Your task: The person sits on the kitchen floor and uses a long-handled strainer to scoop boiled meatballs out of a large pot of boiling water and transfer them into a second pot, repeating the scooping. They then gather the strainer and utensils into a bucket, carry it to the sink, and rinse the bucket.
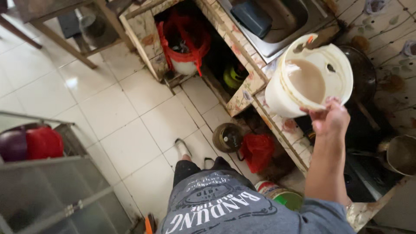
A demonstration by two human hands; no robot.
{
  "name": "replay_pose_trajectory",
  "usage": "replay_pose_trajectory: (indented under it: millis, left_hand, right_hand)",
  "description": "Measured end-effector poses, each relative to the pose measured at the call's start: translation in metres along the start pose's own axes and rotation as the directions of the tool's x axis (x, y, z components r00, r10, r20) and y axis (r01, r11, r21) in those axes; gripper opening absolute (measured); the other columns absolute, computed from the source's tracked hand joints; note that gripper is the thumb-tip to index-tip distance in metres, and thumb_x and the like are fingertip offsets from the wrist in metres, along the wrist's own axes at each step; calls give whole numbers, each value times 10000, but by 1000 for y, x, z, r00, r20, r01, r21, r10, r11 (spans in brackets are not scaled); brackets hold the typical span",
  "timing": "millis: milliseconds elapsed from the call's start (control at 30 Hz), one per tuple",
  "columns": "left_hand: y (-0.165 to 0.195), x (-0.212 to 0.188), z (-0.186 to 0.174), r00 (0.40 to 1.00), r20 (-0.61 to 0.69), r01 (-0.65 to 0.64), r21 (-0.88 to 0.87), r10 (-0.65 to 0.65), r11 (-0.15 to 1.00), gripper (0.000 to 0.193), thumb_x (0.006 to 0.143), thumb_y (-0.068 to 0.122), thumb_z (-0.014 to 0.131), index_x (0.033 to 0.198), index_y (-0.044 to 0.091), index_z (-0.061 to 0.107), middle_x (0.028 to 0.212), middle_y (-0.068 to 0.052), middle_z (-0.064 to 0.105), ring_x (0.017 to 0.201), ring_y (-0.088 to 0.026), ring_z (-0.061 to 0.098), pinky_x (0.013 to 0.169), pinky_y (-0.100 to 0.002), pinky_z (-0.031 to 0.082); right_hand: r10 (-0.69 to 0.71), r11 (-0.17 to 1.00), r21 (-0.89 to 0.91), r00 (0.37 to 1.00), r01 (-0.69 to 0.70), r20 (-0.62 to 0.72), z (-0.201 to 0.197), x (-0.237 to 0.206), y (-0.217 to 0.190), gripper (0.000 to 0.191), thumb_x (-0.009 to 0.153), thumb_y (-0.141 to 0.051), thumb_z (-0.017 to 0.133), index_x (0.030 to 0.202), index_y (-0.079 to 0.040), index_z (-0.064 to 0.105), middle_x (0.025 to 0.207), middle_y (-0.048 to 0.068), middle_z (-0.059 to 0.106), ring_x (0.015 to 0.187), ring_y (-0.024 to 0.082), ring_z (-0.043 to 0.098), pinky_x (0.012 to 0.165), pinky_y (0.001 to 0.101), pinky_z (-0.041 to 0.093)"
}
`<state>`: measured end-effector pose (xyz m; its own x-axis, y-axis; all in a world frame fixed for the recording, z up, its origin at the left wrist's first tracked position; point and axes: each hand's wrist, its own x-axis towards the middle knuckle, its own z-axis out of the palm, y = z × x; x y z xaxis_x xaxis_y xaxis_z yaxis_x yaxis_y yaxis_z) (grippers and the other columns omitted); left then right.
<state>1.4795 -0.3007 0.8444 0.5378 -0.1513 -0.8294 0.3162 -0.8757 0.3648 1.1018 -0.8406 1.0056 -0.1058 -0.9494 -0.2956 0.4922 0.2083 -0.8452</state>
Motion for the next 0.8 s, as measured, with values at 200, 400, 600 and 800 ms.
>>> replay_pose_trajectory:
  millis: [200,400,600,800]
  left_hand:
    - [89,73,-47,1000,-24,-12,30,12,999,467,740,63,791,1139,16,554,729,-138,630,586,-270,641,559,-445,529]
    - [201,136,-133,985,-148,-65,152,88,986,451,737,83,806,1106,-2,562,746,-145,643,598,-282,660,582,-448,543]
    - [327,189,-136,960,-132,-231,123,246,965,440,761,105,792,1102,-46,557,768,-161,631,588,-287,656,559,-469,544]
    - [384,192,-57,991,-134,20,17,-17,1000,457,738,60,801,1079,35,499,750,-135,624,584,-288,654,536,-469,549]
  right_hand:
    - [-37,999,16,999,37,-37,86,80,0,147,874,14,439,912,-96,529,932,130,579,667,370,672,629,590,666]
    - [-18,994,-108,998,10,-68,146,149,-3,79,941,-62,463,918,-75,538,1034,247,625,713,509,701,547,407,638]
    - [-18,984,-181,996,1,-92,201,231,-7,68,930,-53,473,915,-73,536,1034,244,614,700,483,691,541,400,644]
    - [7,968,-246,989,-44,-148,233,315,-5,139,883,-5,448,953,-13,567,1069,273,598,607,416,661,571,498,658]
